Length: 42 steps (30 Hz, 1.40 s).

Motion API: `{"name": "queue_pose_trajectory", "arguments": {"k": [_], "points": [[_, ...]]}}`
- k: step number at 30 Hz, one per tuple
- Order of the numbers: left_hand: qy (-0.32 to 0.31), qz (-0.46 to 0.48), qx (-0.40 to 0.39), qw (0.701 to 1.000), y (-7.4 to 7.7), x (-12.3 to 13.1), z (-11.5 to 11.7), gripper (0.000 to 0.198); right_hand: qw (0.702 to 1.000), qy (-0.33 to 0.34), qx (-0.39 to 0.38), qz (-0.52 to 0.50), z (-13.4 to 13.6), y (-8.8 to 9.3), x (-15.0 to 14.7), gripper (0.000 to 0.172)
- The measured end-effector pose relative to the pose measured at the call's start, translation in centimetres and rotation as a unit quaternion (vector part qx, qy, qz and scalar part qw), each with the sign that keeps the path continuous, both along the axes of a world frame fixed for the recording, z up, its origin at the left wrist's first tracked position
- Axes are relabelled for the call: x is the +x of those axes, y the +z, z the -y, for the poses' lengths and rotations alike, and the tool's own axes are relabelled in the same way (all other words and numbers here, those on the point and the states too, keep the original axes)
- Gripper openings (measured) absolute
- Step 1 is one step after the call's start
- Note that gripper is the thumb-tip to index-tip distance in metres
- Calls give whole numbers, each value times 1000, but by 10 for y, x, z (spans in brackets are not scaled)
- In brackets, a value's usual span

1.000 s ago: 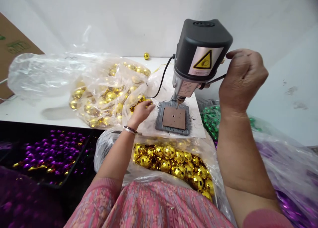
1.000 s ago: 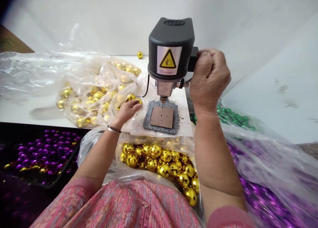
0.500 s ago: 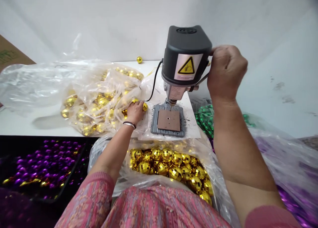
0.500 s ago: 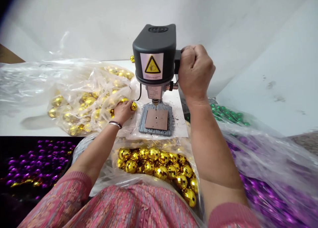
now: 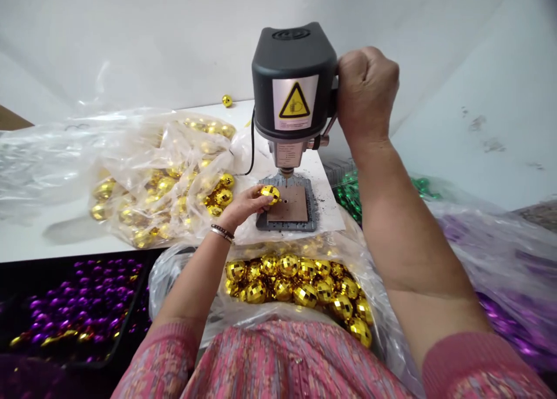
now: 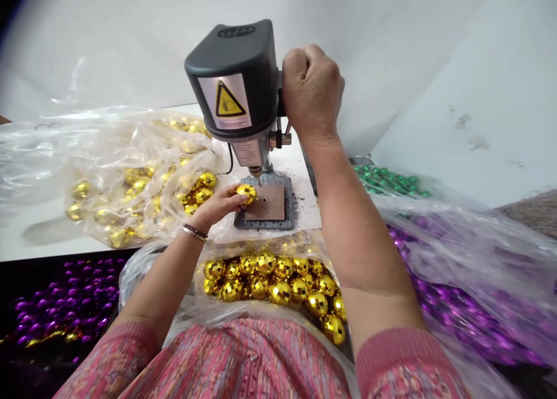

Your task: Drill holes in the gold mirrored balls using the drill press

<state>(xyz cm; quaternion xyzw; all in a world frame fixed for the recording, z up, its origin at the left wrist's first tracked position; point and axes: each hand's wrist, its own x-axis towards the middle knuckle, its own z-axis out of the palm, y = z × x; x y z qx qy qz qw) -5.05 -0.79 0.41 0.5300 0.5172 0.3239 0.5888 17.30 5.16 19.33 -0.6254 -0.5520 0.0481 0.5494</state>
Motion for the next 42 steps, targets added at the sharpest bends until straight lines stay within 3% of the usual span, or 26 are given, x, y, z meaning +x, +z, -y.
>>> {"name": "queue_pose_trajectory", "arguments": {"k": [6, 11, 16, 19, 30, 37, 42], "points": [[31, -124, 75, 989, -3, 17, -9, 61, 999, 32, 2, -17, 3, 0, -1, 32], [11, -276, 114, 954, 9, 30, -8, 62, 999, 34, -7, -27, 6, 3, -2, 33], [-12, -331, 159, 930, 15, 46, -6, 59, 998, 44, -4, -36, 7, 3, -1, 33], [-23, -340, 181, 923, 11, 52, -10, 60, 998, 49, 2, -29, 6, 1, 0, 33], [-26, -261, 151, 953, 0, 47, -9, 69, 998, 62, 4, -32, 8, 1, 0, 32], [-10, -238, 129, 963, 0, 52, -8, 78, 998, 50, -7, -21, 8, 3, -1, 33], [-6, -247, 131, 960, 2, 52, -3, 72, 996, 60, 62, -10, 17, -11, 5, 28]]}}
